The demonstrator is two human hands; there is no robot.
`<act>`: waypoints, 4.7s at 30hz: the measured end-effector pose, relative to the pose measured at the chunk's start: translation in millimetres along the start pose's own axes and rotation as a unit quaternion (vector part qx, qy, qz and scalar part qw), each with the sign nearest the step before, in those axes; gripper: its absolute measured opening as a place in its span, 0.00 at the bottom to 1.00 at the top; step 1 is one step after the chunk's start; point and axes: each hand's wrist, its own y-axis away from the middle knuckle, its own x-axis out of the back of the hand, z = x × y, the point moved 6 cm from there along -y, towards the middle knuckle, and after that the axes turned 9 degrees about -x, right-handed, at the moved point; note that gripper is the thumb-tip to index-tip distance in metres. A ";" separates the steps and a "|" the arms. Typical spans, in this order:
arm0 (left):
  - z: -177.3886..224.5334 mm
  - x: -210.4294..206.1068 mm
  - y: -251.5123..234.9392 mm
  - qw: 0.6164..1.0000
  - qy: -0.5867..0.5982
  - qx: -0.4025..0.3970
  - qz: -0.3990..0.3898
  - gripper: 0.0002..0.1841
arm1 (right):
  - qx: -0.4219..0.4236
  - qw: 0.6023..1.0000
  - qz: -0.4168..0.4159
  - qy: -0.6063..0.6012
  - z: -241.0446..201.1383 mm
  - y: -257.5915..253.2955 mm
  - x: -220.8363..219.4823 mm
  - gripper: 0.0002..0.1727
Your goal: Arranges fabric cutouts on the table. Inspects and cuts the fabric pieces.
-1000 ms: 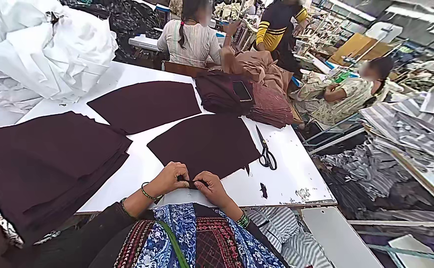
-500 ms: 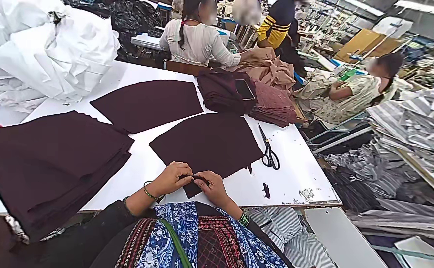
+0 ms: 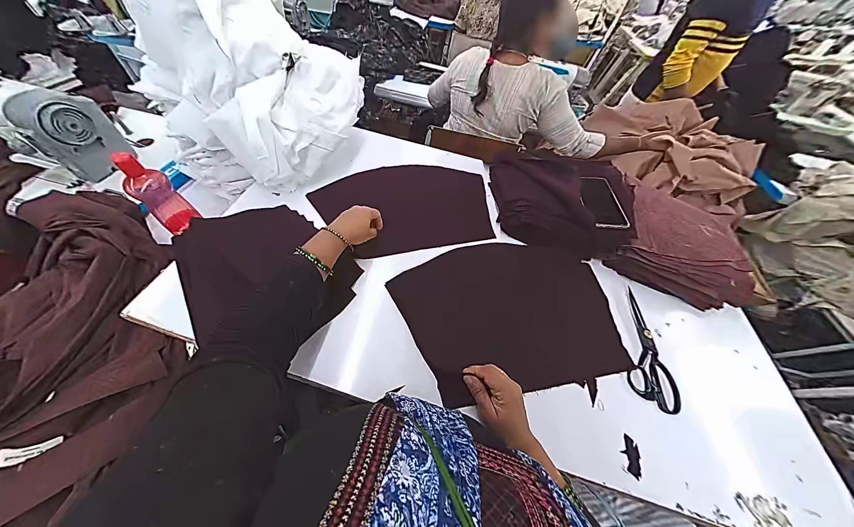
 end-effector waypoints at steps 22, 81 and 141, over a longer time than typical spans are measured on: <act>-15.9 -14.0 3.4 0.988 -0.098 0.035 -0.113 0.31 | -0.017 1.000 -0.001 -0.005 0.5 -3.0 0.2 0.20; 242.0 -94.4 141.2 0.693 0.703 -0.158 0.020 0.15 | -0.085 0.976 -0.032 -0.198 -81.5 -65.4 77.5 0.09; 209.0 -148.1 70.1 0.878 0.348 -0.121 -0.305 0.15 | -0.317 0.817 -0.481 0.015 53.3 25.9 154.6 0.49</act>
